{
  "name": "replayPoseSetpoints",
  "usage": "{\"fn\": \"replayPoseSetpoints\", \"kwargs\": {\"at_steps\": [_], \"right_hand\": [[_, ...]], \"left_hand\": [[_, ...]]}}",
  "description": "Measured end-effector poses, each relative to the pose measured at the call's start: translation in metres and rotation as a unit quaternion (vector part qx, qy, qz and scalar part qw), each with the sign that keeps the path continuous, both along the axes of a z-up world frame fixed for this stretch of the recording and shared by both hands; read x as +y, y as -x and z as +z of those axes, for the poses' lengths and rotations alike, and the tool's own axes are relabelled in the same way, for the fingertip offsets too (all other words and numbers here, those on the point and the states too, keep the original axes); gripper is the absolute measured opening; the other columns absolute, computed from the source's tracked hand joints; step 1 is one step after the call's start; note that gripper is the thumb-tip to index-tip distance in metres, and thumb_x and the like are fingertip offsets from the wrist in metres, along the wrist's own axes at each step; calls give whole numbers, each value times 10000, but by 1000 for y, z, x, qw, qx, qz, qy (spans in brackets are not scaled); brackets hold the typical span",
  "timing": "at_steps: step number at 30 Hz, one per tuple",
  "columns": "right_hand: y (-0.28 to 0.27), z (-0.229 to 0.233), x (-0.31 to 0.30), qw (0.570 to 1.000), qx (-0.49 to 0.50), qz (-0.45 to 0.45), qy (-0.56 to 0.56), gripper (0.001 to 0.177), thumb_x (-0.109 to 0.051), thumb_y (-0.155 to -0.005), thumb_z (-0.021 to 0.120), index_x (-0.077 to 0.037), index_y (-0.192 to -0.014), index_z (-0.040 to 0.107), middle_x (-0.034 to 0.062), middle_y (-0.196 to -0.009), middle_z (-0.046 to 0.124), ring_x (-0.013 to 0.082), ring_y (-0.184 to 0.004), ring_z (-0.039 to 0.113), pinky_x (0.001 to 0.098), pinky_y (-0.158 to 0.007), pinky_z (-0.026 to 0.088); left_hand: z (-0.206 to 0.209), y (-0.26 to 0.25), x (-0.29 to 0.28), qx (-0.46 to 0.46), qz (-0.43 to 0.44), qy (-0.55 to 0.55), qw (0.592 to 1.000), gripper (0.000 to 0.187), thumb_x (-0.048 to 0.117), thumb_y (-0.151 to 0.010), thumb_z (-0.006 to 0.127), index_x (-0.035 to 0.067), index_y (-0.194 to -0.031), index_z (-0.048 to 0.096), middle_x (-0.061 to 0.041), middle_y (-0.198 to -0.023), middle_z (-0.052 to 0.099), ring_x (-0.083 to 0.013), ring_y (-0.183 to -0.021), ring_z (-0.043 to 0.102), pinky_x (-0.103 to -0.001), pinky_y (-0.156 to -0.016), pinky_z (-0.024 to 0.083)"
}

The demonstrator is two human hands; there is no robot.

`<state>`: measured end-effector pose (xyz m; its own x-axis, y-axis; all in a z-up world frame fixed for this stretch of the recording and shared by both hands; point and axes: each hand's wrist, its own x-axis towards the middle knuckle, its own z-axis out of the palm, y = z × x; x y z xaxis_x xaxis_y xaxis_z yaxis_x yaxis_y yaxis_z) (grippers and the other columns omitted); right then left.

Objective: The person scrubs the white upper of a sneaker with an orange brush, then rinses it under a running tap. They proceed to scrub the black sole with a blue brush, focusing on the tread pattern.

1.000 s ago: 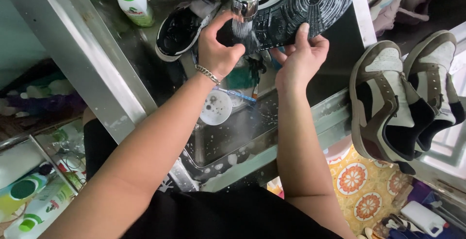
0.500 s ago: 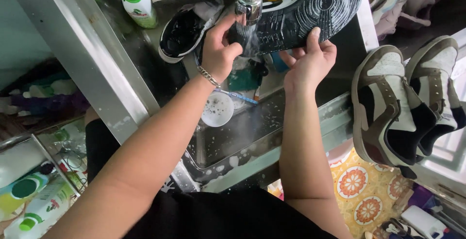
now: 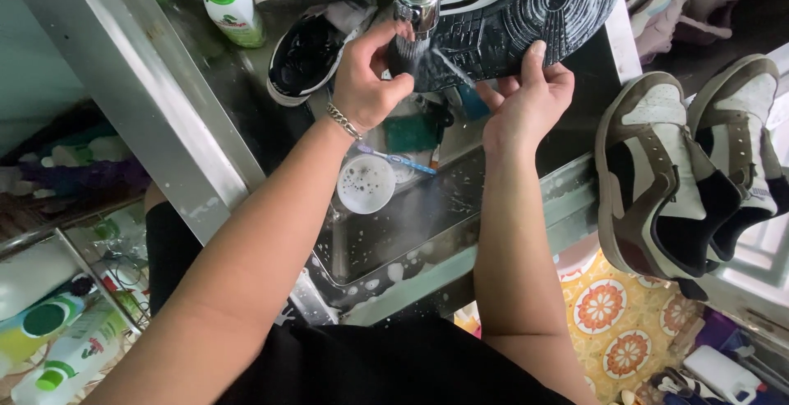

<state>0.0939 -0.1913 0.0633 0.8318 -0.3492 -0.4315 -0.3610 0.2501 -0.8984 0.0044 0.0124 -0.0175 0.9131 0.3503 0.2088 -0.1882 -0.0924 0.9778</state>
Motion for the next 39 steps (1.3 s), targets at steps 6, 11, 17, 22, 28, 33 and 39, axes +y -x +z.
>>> {"fn": "replayPoseSetpoints", "kwargs": {"at_steps": [6, 11, 17, 22, 28, 33, 39], "right_hand": [[-1, 0, -4, 1000, -13, 6, 8, 405, -318, -1154, 792, -151, -1103, 427, 45, -865, 539, 136, -567, 562, 445, -523, 770], [-1, 12, -13, 1000, -1, -21, 13, 370, -292, -1163, 816, -145, -1094, 484, 56, -953, 646, 171, -595, 667, 387, -452, 694], [0, 17, -23, 999, -13, -37, 23, 419, -325, -1061, 890, -153, -1098, 509, 74, -992, 693, 209, -593, 687, 445, -449, 730], [2, 18, -29, 999, -15, -41, 26, 396, -292, -1094, 887, -164, -1051, 514, 19, -863, 550, 143, -546, 544, 426, -427, 706], [17, 15, -24, 1000, 12, 8, -20, 405, -187, -1075, 904, -161, -960, 518, -16, -697, 389, 133, -475, 440, 445, -342, 590], [35, 25, -4, 977, 105, 186, 17, 384, -242, -1143, 892, -165, -985, 551, 17, -721, 521, 124, -505, 517, 367, -399, 624], [27, 11, 31, 936, 129, 326, -18, 224, -154, -1253, 704, 36, -1367, 740, 149, -977, 875, 242, -811, 906, 358, -685, 798]], "left_hand": [[-4, -2, 7, -17, -43, -29, 999, 438, 20, -829, 796, 29, -1266, 772, -108, -1255, 791, -274, -1167, 751, -406, -1097, 655], [6, 3, 1, 42, -99, 42, 993, 526, -40, -874, 982, 63, -1310, 706, -72, -1216, 770, -234, -1103, 814, -336, -1042, 768], [13, 3, -5, 25, -138, 67, 988, 432, -91, -902, 928, 58, -1268, 753, -90, -1283, 838, -229, -1187, 839, -339, -1126, 754], [59, 19, -2, 28, -144, 9, 989, 947, -35, -963, 961, 60, -1823, 574, -212, -1879, 614, -348, -1764, 612, -392, -1366, 616], [60, 57, -23, 91, -65, -111, 988, 1343, 457, -703, 1291, 121, -1736, 503, -202, -1759, 691, -396, -1682, 667, -509, -1441, 542], [102, 107, -24, 124, 88, -116, 982, 950, 345, -821, 1172, 75, -1547, 623, -151, -1549, 798, -319, -1420, 817, -446, -1263, 655], [139, 180, 27, 87, 169, -268, 944, 831, 414, -971, 1138, 7, -1557, 709, -190, -1436, 860, -328, -1245, 887, -416, -923, 797]]}}
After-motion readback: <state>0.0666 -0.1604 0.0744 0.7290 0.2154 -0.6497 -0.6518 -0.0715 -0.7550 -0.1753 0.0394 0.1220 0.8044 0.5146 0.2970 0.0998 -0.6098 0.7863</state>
